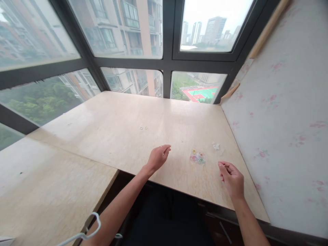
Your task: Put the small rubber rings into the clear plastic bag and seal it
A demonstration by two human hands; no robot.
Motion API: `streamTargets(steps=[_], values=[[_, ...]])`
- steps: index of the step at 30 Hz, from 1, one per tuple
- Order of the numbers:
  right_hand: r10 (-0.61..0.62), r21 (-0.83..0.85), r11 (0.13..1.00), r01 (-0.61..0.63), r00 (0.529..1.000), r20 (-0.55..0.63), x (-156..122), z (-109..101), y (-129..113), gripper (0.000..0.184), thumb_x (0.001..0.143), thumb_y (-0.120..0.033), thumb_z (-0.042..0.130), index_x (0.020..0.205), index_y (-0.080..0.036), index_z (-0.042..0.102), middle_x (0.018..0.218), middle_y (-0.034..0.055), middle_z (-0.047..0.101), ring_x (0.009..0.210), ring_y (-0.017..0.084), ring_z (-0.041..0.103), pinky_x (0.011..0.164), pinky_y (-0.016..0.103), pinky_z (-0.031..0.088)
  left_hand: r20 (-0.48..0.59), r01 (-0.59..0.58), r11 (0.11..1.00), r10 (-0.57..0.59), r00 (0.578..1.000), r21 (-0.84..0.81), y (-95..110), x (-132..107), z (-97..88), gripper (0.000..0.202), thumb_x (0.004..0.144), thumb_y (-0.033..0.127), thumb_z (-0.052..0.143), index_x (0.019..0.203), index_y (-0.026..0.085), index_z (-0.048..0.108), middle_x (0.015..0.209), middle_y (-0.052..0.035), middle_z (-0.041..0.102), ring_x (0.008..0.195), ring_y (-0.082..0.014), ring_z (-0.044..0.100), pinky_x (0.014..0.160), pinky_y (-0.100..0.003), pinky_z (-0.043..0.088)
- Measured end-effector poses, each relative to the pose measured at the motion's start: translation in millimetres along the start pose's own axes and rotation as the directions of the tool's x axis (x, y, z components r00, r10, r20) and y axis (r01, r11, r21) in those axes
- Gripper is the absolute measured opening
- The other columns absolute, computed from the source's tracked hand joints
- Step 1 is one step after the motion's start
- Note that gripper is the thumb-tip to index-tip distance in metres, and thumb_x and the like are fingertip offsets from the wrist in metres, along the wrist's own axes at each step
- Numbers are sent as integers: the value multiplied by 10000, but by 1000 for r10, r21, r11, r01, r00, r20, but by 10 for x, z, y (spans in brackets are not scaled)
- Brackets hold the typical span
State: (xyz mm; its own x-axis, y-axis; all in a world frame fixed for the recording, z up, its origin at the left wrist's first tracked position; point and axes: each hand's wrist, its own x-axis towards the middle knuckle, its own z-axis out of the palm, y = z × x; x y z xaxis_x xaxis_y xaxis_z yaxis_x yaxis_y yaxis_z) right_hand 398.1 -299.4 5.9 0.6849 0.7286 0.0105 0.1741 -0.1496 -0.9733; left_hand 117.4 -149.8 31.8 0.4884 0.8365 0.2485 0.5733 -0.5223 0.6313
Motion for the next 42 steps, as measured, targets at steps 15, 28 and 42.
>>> streamTargets(steps=[15,28,42], values=[[-43,-15,999,42,999,-13,171,153,-237,425,649,-511,771,832,-141,669,492,-39,501,405,84,412,336,186,345,27,81,993,-84,996,84,-545,-778,-663,260,966,285,364,889,216,603,773,-39,661,705,-181,611,637,-276,422],[-344,-147,764,628,589,731,628,2451,-1359,290,863,-388,555,945,-151,699,728,25,681,463,112,581,504,241,470,-72,-120,973,136,988,199,-630,-891,-420,227,921,223,431,787,190,611,788,-82,604,746,-208,546,670,-347,424],[-95,-388,175,905,407,908,720,3830,-1292,215,856,-202,522,870,-182,736,1042,107,687,983,236,619,780,280,438,-15,-131,958,140,990,255,-666,-873,-428,186,911,223,458,789,182,592,788,-55,571,729,-187,513,633,-321,382]])
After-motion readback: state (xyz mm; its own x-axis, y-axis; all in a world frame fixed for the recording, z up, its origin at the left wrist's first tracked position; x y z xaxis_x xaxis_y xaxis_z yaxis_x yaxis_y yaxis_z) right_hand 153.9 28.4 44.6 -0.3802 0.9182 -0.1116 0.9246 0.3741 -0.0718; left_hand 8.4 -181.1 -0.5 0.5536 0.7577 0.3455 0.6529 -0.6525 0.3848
